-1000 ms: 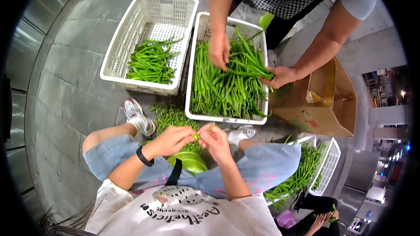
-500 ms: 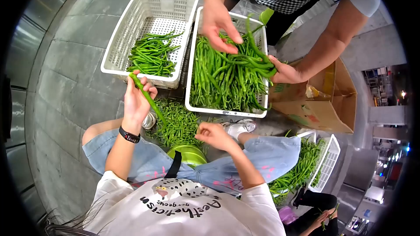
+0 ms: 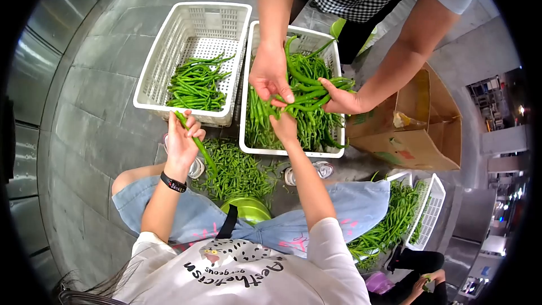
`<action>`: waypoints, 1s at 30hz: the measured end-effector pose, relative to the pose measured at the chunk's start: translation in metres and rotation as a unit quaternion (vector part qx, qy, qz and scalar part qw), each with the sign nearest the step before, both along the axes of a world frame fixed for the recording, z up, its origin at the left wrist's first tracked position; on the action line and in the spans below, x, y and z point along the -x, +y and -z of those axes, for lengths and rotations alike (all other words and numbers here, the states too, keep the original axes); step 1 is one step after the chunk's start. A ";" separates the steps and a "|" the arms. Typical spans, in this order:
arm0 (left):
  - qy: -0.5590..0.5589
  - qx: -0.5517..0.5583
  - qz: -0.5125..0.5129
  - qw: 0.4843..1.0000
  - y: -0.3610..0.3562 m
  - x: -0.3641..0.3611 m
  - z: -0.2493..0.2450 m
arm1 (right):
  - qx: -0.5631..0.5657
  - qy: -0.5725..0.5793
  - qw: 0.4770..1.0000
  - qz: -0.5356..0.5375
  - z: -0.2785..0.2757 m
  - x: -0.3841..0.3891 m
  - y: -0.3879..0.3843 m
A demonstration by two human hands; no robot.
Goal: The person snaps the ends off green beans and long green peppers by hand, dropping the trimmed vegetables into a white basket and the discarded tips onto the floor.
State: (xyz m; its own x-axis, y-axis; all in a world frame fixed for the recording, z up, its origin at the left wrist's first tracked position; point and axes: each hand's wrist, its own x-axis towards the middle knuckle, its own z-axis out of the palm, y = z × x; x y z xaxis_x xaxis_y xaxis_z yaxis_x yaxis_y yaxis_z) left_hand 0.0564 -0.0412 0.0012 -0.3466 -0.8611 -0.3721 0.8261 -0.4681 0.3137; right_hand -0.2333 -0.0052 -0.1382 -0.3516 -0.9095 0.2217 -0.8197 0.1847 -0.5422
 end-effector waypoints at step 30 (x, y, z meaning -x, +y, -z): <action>-0.294 0.299 0.327 0.847 0.053 0.034 0.010 | -0.068 -0.632 0.765 -0.107 -0.153 -0.091 0.079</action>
State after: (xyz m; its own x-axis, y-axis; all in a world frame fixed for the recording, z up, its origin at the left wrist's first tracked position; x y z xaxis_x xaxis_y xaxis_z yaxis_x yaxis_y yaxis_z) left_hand 0.0226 0.0116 -0.0087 -0.7283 -0.6517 -0.2119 0.0691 -0.3775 0.9234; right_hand -0.1427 0.0742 0.0151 -0.0466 -0.9606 -0.2739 0.3238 0.2449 -0.9139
